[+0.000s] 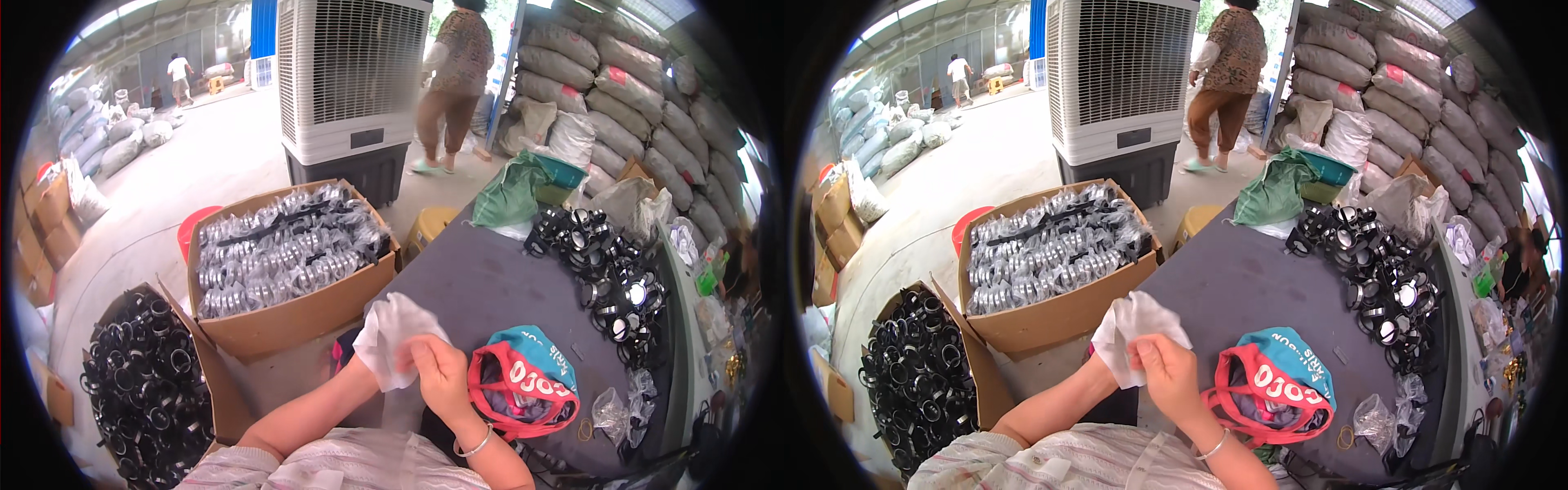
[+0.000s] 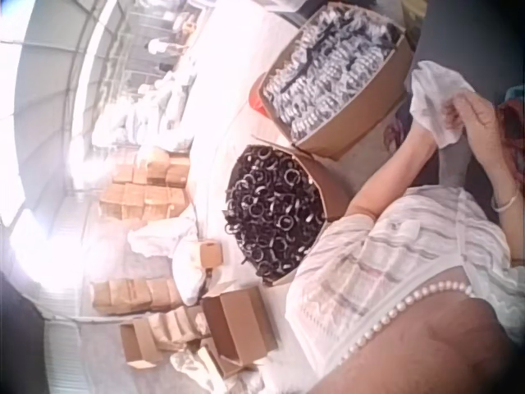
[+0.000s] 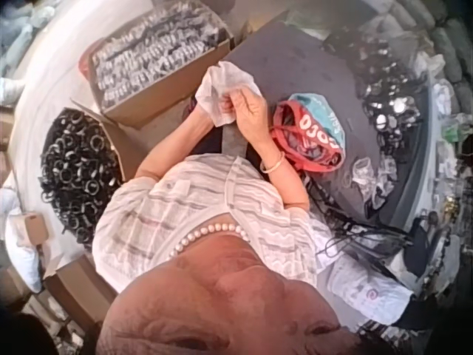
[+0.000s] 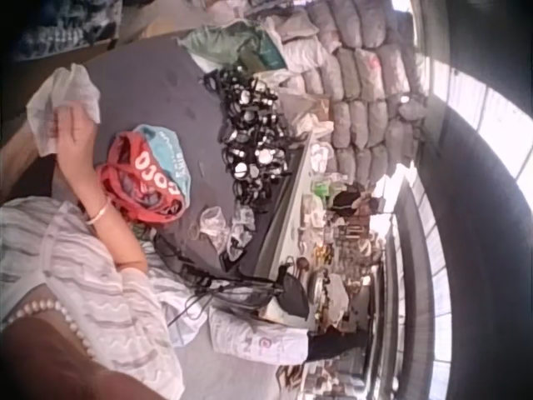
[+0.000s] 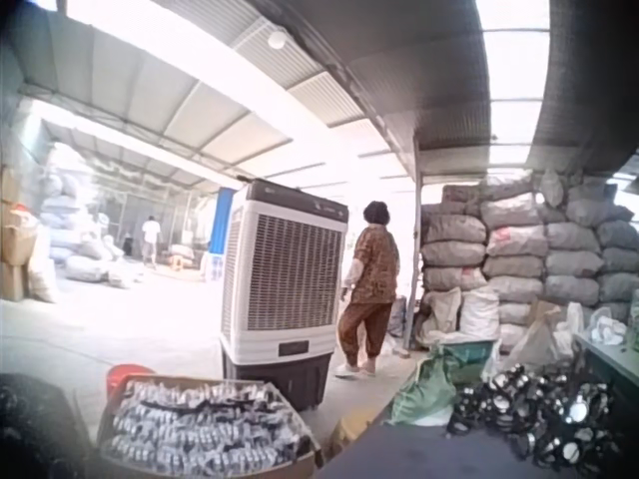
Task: Inspecting and organizing black plastic rings in a cardboard box.
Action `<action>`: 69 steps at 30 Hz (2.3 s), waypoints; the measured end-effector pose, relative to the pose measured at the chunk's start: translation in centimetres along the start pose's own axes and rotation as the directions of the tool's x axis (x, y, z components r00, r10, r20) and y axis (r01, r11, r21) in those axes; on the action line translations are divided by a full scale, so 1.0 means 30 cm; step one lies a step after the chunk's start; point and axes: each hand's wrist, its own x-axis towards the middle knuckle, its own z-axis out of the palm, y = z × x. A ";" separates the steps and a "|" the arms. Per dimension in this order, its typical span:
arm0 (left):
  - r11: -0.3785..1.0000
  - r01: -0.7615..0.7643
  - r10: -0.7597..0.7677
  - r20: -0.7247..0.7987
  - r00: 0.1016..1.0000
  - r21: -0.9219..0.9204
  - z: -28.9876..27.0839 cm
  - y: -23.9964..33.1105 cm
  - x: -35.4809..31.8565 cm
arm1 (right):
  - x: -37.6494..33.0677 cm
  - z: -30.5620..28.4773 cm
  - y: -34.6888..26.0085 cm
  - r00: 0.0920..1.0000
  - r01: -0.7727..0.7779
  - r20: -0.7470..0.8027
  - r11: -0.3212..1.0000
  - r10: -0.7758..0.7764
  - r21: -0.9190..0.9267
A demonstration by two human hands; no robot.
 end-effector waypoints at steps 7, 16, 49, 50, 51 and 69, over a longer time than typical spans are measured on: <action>0.671 0.372 -0.507 -0.031 0.861 -0.641 0.140 0.153 -0.052 | -0.022 0.065 0.201 0.979 0.015 -0.201 0.989 0.015 0.144; 0.658 0.270 -0.502 -0.142 0.853 -0.703 0.139 0.145 -0.014 | -0.008 0.102 0.198 0.904 0.184 -0.316 0.930 -0.288 -0.319; 0.525 0.481 -0.473 0.229 0.851 -0.702 0.090 0.188 0.037 | 0.004 -0.073 0.132 0.940 -0.327 0.068 0.830 0.333 0.453; 0.703 0.465 -0.559 -0.013 0.829 -0.538 0.183 0.206 0.032 | 0.001 -0.061 0.159 0.949 -0.279 -0.034 0.886 0.314 0.371; 0.753 0.448 -0.539 -0.060 0.840 -0.481 0.183 0.194 0.026 | 0.000 -0.052 0.164 0.951 -0.232 -0.138 0.933 0.277 0.275; 0.628 0.181 -0.463 -0.177 0.868 -0.757 -0.001 0.154 0.064 | -0.001 0.012 0.118 0.872 0.411 0.167 0.505 -0.459 -0.759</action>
